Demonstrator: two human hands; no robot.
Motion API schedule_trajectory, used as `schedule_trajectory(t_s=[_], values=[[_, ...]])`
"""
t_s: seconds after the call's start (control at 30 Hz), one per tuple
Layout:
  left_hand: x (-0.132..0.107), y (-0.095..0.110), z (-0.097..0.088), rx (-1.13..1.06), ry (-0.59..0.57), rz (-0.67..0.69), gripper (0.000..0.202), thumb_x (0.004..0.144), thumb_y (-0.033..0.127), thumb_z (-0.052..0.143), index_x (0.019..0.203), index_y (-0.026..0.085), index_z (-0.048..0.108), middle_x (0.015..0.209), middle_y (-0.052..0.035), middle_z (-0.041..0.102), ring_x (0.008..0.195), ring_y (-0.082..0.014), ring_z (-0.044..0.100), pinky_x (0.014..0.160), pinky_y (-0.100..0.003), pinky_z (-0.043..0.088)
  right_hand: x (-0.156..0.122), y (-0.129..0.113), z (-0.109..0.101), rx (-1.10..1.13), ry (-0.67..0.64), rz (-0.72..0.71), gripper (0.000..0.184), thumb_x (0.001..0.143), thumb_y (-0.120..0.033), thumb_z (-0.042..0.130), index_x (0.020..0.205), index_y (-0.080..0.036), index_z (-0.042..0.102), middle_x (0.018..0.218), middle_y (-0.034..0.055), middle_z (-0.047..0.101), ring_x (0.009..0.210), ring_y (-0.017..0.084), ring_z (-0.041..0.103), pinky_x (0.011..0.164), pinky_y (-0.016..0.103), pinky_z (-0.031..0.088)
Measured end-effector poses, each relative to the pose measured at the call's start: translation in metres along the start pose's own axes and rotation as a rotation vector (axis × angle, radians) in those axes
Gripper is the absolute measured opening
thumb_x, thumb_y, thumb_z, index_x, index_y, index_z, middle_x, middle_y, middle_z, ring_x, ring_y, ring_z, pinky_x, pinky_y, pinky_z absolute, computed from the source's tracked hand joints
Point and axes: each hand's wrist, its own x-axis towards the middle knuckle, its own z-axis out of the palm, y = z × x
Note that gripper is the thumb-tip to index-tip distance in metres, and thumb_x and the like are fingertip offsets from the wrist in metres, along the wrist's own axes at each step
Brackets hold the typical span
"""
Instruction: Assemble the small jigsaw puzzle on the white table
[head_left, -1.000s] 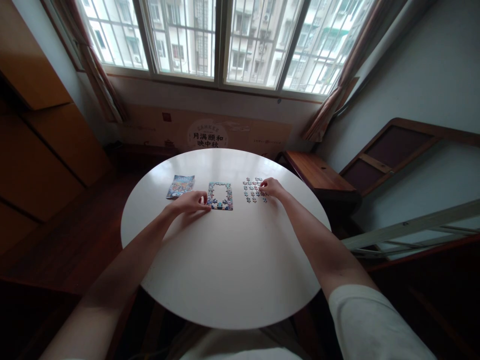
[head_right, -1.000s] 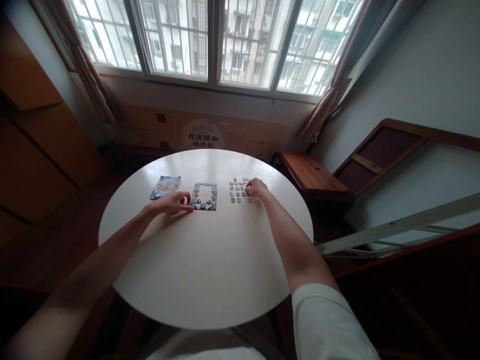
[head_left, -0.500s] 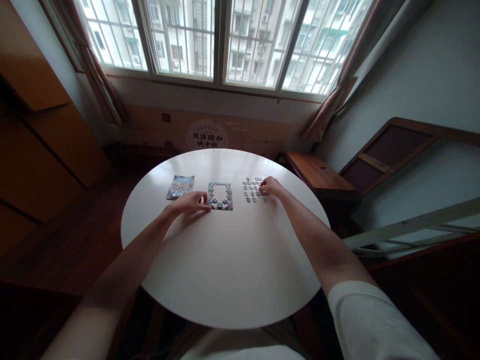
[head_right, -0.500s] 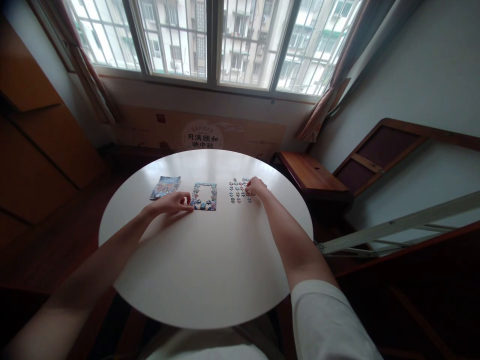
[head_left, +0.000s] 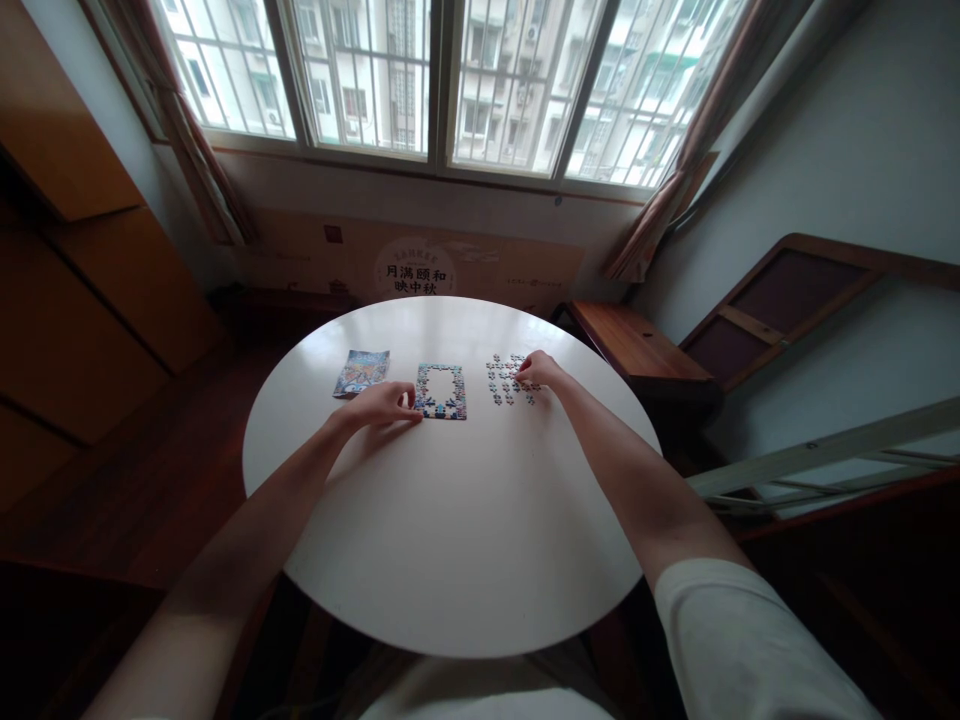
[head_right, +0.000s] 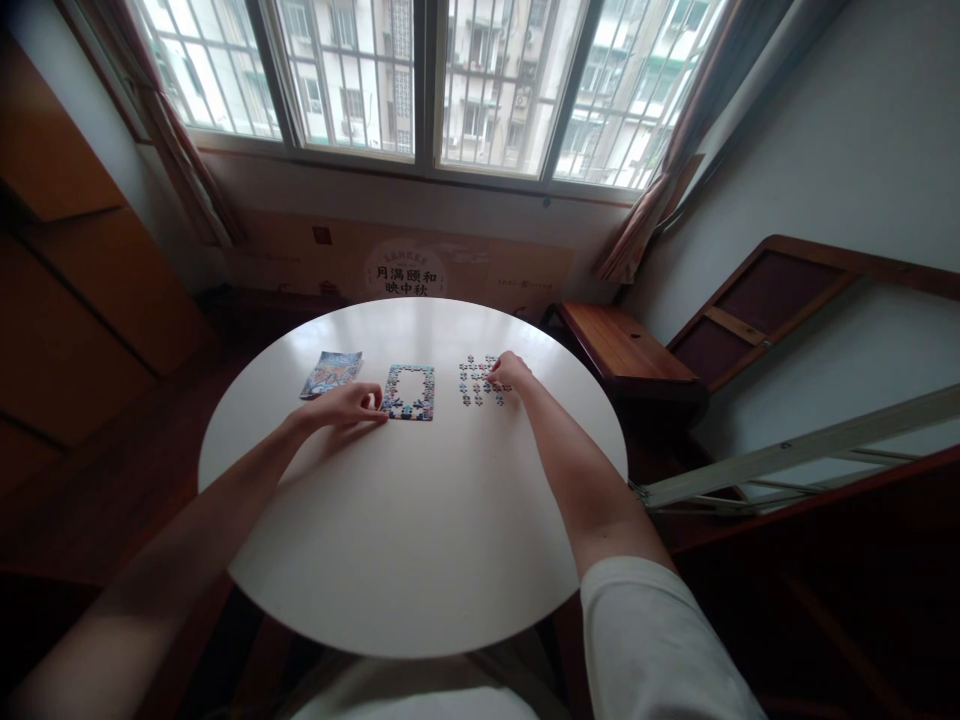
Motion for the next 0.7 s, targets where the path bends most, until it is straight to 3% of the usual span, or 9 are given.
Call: schedule_trajectory(t_s=[0.27,0.4,0.53,0.7], values=[[-0.001,0.002,-0.001,0.0,-0.008,-0.009,0.035,0.072,0.054,0.067,0.083,0.021,0.06,0.069,0.0006,0.063,0.061,-0.016,0.056,0.057,-0.026,0.033,-0.006,0.0,-0.001,0.138,0.078,0.028,0.017,0.065,-0.018,0.082,0.077,-0.012,0.071,0.078,0.0087,0.072,0.072,0.016,0.064,0.06,0.022,0.048],[0.001,-0.001,0.0,0.005,-0.003,-0.004,0.036,0.071,0.055,0.067,0.082,0.021,0.06,0.069,0.0002,0.063,0.062,-0.0168,0.057,0.057,-0.026,0.033,-0.016,-0.012,-0.01,0.324,0.125,0.03,0.023,0.067,-0.016,0.079,0.088,-0.01,0.071,0.084,0.0114,0.073,0.065,0.014,0.062,0.055,0.022,0.047],[0.003,-0.005,0.001,0.01,0.001,0.01,0.039,0.071,0.059,0.067,0.083,0.022,0.061,0.069,-0.0004,0.063,0.063,-0.0175,0.057,0.056,-0.026,0.033,-0.03,-0.033,-0.012,0.53,0.159,-0.108,0.018,0.071,-0.016,0.073,0.089,-0.009,0.072,0.088,0.0116,0.073,0.067,0.013,0.062,0.055,0.021,0.046],[0.002,-0.004,0.001,0.017,0.002,0.003,0.039,0.071,0.058,0.066,0.084,0.021,0.061,0.07,-0.0007,0.063,0.063,-0.0176,0.057,0.057,-0.026,0.034,-0.054,-0.065,0.006,0.631,0.126,-0.259,0.016,0.075,-0.018,0.069,0.088,-0.011,0.074,0.082,0.0092,0.073,0.066,0.013,0.062,0.058,0.022,0.047]])
